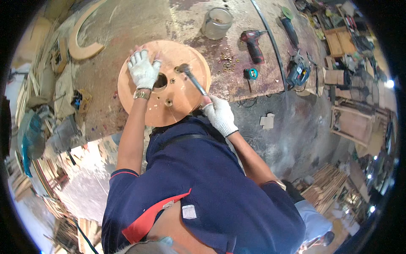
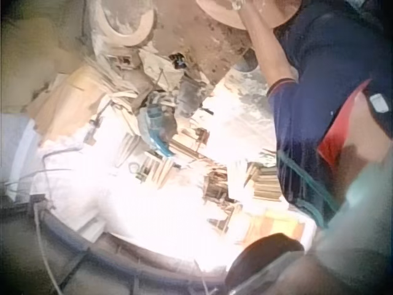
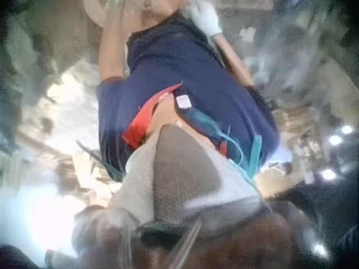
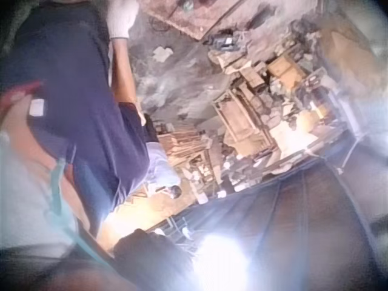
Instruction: The person uses a hammer to tap small metal fasteners into pre-drilled holes on circular wooden discs. They repeatedly pick up fasteners from a nearby container and insert them into the holes, tapping each one flush with the surface. The person works on multiple discs, stacking them as they complete each one.
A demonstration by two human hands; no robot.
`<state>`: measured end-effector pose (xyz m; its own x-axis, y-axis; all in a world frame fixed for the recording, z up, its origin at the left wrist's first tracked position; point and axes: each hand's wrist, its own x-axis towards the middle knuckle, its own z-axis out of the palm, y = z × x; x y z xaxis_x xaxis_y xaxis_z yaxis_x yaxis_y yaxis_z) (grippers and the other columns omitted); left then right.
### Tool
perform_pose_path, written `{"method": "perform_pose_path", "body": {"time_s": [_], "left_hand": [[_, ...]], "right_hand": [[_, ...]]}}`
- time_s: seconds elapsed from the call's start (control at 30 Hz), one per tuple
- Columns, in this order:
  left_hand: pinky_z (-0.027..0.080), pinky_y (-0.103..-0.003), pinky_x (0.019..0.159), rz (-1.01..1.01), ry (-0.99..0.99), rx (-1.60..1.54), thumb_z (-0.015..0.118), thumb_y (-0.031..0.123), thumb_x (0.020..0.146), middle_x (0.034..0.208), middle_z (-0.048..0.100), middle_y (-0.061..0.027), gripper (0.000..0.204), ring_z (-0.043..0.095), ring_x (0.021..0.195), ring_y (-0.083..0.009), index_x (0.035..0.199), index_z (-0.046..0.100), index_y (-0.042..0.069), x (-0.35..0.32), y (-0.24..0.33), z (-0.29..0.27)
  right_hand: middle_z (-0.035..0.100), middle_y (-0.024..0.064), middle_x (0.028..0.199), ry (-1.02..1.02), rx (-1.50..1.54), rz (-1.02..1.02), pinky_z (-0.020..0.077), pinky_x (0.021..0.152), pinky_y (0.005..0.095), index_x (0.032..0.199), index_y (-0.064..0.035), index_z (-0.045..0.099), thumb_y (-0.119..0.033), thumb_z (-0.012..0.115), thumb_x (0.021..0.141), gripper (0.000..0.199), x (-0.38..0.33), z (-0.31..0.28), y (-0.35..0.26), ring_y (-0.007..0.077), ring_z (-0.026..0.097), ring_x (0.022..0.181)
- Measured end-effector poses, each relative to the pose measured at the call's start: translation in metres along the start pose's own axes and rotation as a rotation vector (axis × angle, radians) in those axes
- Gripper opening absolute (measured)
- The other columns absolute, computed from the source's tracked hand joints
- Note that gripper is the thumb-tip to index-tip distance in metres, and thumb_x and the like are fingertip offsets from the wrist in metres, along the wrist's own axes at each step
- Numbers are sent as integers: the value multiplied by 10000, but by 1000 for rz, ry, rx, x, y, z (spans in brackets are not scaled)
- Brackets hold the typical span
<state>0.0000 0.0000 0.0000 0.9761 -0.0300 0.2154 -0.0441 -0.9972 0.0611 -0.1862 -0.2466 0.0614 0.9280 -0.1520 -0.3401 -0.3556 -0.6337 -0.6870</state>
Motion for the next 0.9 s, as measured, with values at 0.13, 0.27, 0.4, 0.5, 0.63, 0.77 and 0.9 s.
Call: {"method": "perform_pose_path", "body": {"time_s": [0.13,0.27,0.4,0.5,0.63,0.77,0.9], "left_hand": [[340,-538,1125,17,159,-48,567,588,947,1465,524,-192,659,459,1370,-384,1390,554,99,-28,-14,12],[418,-496,1051,78,136,-304,664,423,921,1285,632,-166,490,554,1244,-356,1298,614,114,-8,45,-13],[474,-448,960,534,-151,-510,690,249,873,1117,691,-93,247,631,1095,-309,1089,678,129,-8,133,-35],[515,-442,881,731,-187,-338,683,244,864,1062,712,-100,175,668,1019,-327,986,687,118,-3,197,-18],[551,-487,869,494,-561,-229,642,314,846,1090,723,-171,315,689,1032,-375,1061,692,89,19,233,67],[549,-481,931,283,-695,-274,634,307,857,1144,704,-228,426,680,1112,-373,1201,636,55,14,255,103],[546,-520,921,231,-595,-201,598,241,904,1244,644,-229,415,676,1108,-411,1282,578,71,-3,255,122]], "right_hand": [[580,116,645,261,261,99,452,598,364,1019,36,689,-405,547,1051,465,-37,3,59,164,523,612],[444,-55,614,416,399,243,325,506,284,742,-76,528,-508,503,1065,540,-47,-4,129,48,399,573],[445,-48,583,487,436,373,317,489,288,731,-91,524,-538,497,1059,555,-60,-1,161,58,399,529],[449,-50,576,494,492,426,312,480,287,730,-95,531,-544,503,1054,554,-65,2,180,59,402,523],[450,-2,654,454,523,432,369,583,336,790,-4,566,-467,534,1058,536,-65,-10,169,104,405,661],[454,-41,657,450,588,430,325,548,303,784,-16,584,-442,581,1045,500,-79,-13,175,73,380,649],[436,-51,617,437,603,487,305,515,299,737,-61,545,-476,577,1042,517,-90,-11,190,68,373,593]]}}
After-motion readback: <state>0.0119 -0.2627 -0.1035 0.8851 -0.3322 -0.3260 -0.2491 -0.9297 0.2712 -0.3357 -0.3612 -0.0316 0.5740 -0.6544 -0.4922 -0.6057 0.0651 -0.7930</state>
